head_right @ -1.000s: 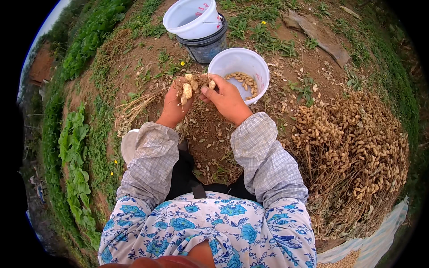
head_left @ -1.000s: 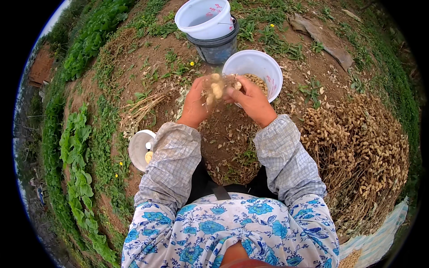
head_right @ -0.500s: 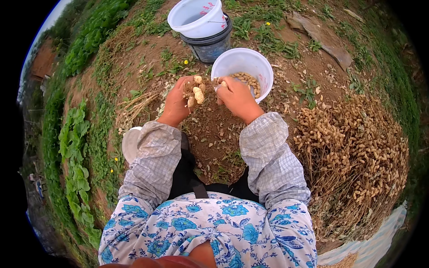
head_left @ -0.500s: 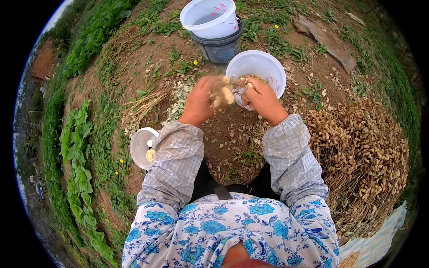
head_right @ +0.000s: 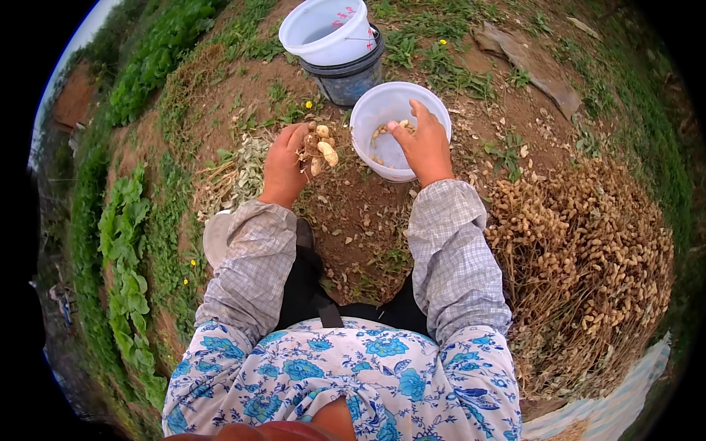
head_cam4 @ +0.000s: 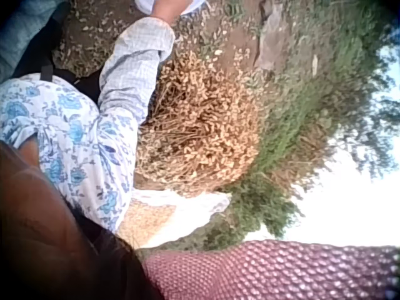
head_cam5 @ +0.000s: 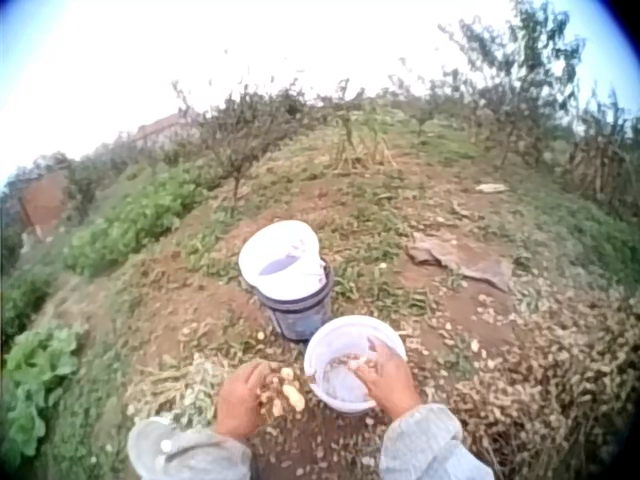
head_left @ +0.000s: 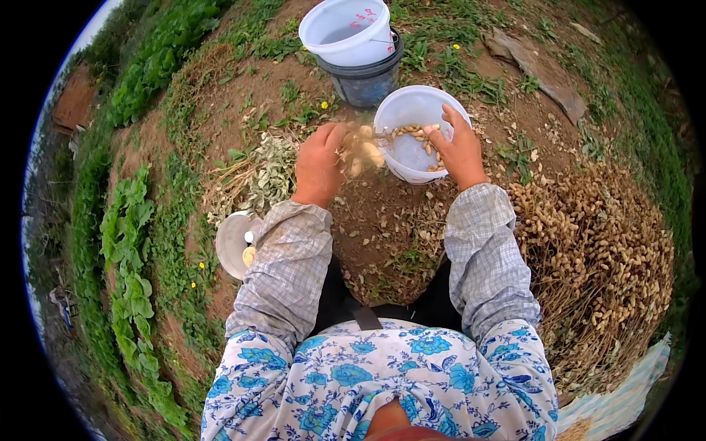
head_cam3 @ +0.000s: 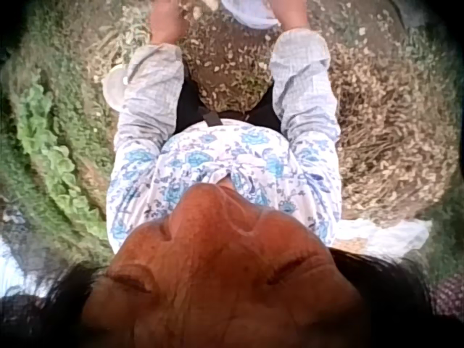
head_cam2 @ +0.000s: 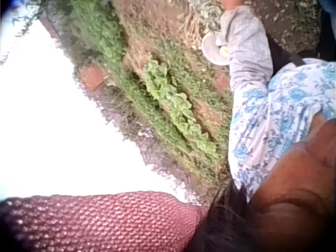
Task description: The person sits on the ground and removes peanuts from their vines by hand, placing the shelled nuts into a white bucket. The person repeatedly picks up peanut vines from a large pile, pulls off the nuts, and discards the empty vines.
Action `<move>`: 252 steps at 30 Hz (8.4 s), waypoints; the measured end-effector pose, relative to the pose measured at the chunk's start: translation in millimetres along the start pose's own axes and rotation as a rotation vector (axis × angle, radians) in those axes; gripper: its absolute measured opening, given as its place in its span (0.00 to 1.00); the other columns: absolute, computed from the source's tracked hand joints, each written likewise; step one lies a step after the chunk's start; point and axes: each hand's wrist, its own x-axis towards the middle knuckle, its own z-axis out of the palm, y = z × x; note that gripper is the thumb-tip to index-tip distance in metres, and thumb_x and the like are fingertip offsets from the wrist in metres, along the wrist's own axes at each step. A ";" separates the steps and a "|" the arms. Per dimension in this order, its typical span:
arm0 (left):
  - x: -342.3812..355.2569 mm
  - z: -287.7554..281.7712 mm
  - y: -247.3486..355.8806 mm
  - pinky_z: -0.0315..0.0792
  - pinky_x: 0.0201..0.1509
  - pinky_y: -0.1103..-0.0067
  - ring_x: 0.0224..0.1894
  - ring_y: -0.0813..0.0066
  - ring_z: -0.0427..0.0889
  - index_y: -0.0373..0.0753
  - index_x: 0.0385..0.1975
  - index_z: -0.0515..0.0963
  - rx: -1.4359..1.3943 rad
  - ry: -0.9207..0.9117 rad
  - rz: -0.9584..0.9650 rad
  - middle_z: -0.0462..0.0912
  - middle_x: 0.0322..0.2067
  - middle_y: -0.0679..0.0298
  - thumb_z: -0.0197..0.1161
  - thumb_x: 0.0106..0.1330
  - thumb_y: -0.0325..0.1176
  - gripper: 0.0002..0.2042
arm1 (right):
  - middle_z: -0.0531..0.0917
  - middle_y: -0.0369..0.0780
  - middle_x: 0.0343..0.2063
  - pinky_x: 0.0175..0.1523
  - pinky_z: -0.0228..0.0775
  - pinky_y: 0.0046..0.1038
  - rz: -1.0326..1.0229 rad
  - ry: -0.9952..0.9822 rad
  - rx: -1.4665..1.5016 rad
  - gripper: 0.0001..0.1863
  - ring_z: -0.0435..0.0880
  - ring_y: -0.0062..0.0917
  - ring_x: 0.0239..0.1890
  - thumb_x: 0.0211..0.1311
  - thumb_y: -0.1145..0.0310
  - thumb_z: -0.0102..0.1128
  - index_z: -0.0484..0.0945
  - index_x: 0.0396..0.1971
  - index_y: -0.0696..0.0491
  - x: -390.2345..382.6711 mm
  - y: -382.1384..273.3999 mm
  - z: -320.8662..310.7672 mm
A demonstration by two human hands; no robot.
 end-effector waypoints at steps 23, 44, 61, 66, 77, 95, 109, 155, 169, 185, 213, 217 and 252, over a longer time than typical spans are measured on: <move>-0.2 7.6 12.3 0.74 0.50 0.68 0.48 0.53 0.79 0.37 0.51 0.76 0.000 -0.077 0.154 0.79 0.47 0.56 0.63 0.50 0.21 0.23 | 0.84 0.42 0.39 0.48 0.77 0.28 0.286 -0.105 0.744 0.11 0.85 0.28 0.43 0.68 0.68 0.57 0.74 0.45 0.58 -25.1 -47.2 2.6; -4.5 13.1 4.7 0.68 0.51 0.66 0.47 0.61 0.76 0.48 0.49 0.76 0.180 0.116 0.082 0.77 0.44 0.64 0.61 0.55 0.28 0.19 | 0.77 0.31 0.22 0.26 0.66 0.18 0.546 -0.823 0.847 0.17 0.74 0.14 0.22 0.68 0.54 0.57 0.74 0.35 0.55 -52.2 -73.7 29.3; -8.4 12.8 -1.9 0.75 0.44 0.66 0.44 0.56 0.80 0.46 0.52 0.76 0.033 -0.131 -0.132 0.79 0.42 0.60 0.68 0.49 0.22 0.26 | 0.79 0.44 0.44 0.57 0.66 0.41 -0.349 0.015 -0.045 0.19 0.75 0.40 0.51 0.53 0.66 0.68 0.78 0.44 0.55 -22.7 -40.4 2.2; -9.1 16.9 4.4 0.75 0.44 0.66 0.42 0.56 0.80 0.46 0.52 0.76 -0.011 -0.148 -0.078 0.79 0.41 0.60 0.68 0.51 0.24 0.25 | 0.78 0.43 0.38 0.52 0.68 0.40 -0.551 -0.018 -0.143 0.21 0.76 0.40 0.46 0.47 0.70 0.70 0.77 0.44 0.53 -33.3 -57.5 22.1; -9.4 17.6 9.0 0.74 0.45 0.64 0.44 0.54 0.80 0.46 0.52 0.74 -0.021 -0.253 -0.151 0.79 0.43 0.59 0.65 0.51 0.22 0.25 | 0.79 0.41 0.35 0.49 0.70 0.40 -0.605 0.032 -0.255 0.20 0.79 0.38 0.42 0.48 0.73 0.66 0.78 0.44 0.52 -32.3 -55.7 27.7; -9.5 12.9 7.9 0.75 0.48 0.66 0.46 0.54 0.81 0.50 0.52 0.74 -0.169 -0.237 -0.230 0.79 0.48 0.60 0.70 0.55 0.32 0.23 | 0.84 0.41 0.35 0.47 0.75 0.31 -0.036 0.205 0.102 0.14 0.84 0.34 0.38 0.61 0.69 0.61 0.81 0.45 0.58 -6.6 4.7 15.6; -6.8 12.1 8.6 0.76 0.47 0.66 0.46 0.54 0.80 0.48 0.52 0.74 -0.169 -0.127 -0.269 0.79 0.47 0.59 0.71 0.55 0.33 0.23 | 0.81 0.46 0.36 0.43 0.75 0.34 -0.104 -0.077 0.219 0.15 0.83 0.36 0.36 0.56 0.66 0.64 0.80 0.41 0.58 -47.2 -47.4 65.0; -4.4 13.1 17.1 0.66 0.47 0.67 0.46 0.65 0.76 0.50 0.43 0.76 0.304 0.086 0.010 0.77 0.42 0.67 0.62 0.57 0.32 0.14 | 0.83 0.45 0.28 0.38 0.74 0.37 -0.036 -0.376 -0.118 0.11 0.83 0.38 0.30 0.54 0.64 0.61 0.81 0.34 0.54 -38.3 -56.1 14.0; -9.8 -28.4 -84.0 0.65 0.57 0.64 0.53 0.62 0.75 0.51 0.52 0.74 0.617 0.122 -0.076 0.77 0.49 0.65 0.63 0.53 0.23 0.24 | 0.80 0.50 0.49 0.60 0.68 0.37 0.012 -0.168 -0.056 0.22 0.80 0.40 0.51 0.58 0.68 0.63 0.76 0.52 0.59 -24.6 10.0 1.4; -44.4 -32.5 -111.5 0.72 0.59 0.65 0.56 0.53 0.76 0.46 0.66 0.64 0.181 -1.168 -0.379 0.75 0.57 0.54 0.70 0.54 0.33 0.36 | 0.81 0.43 0.46 0.52 0.74 0.28 0.331 -0.069 0.119 0.19 0.82 0.28 0.47 0.63 0.70 0.60 0.75 0.53 0.60 -101.6 33.2 -125.8; -90.7 -47.7 -7.1 0.75 0.38 0.69 0.31 0.57 0.84 0.32 0.50 0.77 -0.096 -0.984 -0.196 0.83 0.26 0.52 0.69 0.54 0.28 0.21 | 0.81 0.46 0.47 0.61 0.65 0.41 1.163 0.287 -1.349 0.31 0.79 0.41 0.52 0.46 0.61 0.69 0.73 0.53 0.54 -367.0 67.7 -419.0; -88.3 -50.3 -0.8 0.75 0.38 0.69 0.32 0.58 0.84 0.30 0.50 0.76 -0.038 -0.982 -0.193 0.84 0.27 0.51 0.69 0.55 0.28 0.21 | 0.81 0.45 0.47 0.52 0.73 0.42 1.021 0.392 -1.316 0.26 0.82 0.40 0.46 0.50 0.65 0.64 0.75 0.53 0.50 -374.7 58.7 -414.3; -88.6 -44.0 -13.2 0.74 0.36 0.70 0.30 0.62 0.83 0.33 0.52 0.76 -0.093 -1.007 -0.165 0.83 0.25 0.54 0.68 0.57 0.29 0.21 | 0.77 0.42 0.37 0.44 0.72 0.39 0.560 0.550 -1.154 0.17 0.77 0.39 0.42 0.53 0.72 0.63 0.79 0.45 0.50 -325.4 67.5 -251.6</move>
